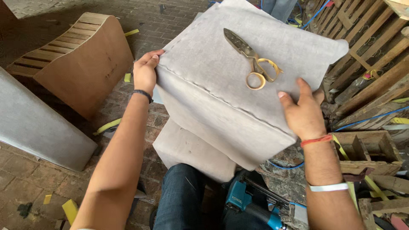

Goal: The person stretches a light gray fabric over a wooden furniture frame and secures it with a pneumatic staple gun along the edges. They trim the excess fabric with shears, reposition the frame, and continue stapling and cutting around the sides.

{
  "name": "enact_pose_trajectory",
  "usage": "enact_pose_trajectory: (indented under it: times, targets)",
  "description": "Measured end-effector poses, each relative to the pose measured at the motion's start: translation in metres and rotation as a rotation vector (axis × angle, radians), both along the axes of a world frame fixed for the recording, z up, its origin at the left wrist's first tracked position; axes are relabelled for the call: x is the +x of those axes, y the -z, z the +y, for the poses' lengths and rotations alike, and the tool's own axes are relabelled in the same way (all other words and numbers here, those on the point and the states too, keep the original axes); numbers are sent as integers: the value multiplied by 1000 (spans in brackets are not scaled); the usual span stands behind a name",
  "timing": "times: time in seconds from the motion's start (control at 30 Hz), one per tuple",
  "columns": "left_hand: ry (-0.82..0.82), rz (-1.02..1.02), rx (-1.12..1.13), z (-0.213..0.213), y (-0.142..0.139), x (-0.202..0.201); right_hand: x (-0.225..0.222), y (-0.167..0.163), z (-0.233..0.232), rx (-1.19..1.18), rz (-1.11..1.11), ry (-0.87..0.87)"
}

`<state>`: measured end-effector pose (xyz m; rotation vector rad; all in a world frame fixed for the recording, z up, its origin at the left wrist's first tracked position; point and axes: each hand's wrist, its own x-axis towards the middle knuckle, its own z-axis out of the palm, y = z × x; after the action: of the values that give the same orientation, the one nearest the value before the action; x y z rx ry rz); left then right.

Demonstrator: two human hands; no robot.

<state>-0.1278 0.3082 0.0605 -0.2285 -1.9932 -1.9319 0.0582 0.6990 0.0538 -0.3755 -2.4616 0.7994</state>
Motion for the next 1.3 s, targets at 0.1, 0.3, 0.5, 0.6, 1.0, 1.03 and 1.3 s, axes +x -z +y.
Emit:
enact_pose_trajectory:
  times: [0.1, 0.3, 0.5, 0.6, 1.0, 1.03, 1.3]
  targets:
    - [-75, -5, -160, 12, -10, -13, -8, 2, -2, -87, 30, -2]
    - [-342, 180, -738, 57, -16, -17, -19, 6, 19, -361, 141, -45]
    - [348, 521, -890, 160, -27, 8, -28, 8, 20, -737, 349, -126]
    - [445, 639, -1026, 189, -38, 11, -37, -5, 3, -842, 461, -180]
    - [461, 579, -938, 77, -65, -44, -31, -5, -218, -782, 558, -261]
    - [460, 589, -970, 67, -65, -40, -22, -4, -231, -696, 449, -272]
    - [408, 313, -997, 2, -67, 35, 30, 4, -270, -523, 186, -685]
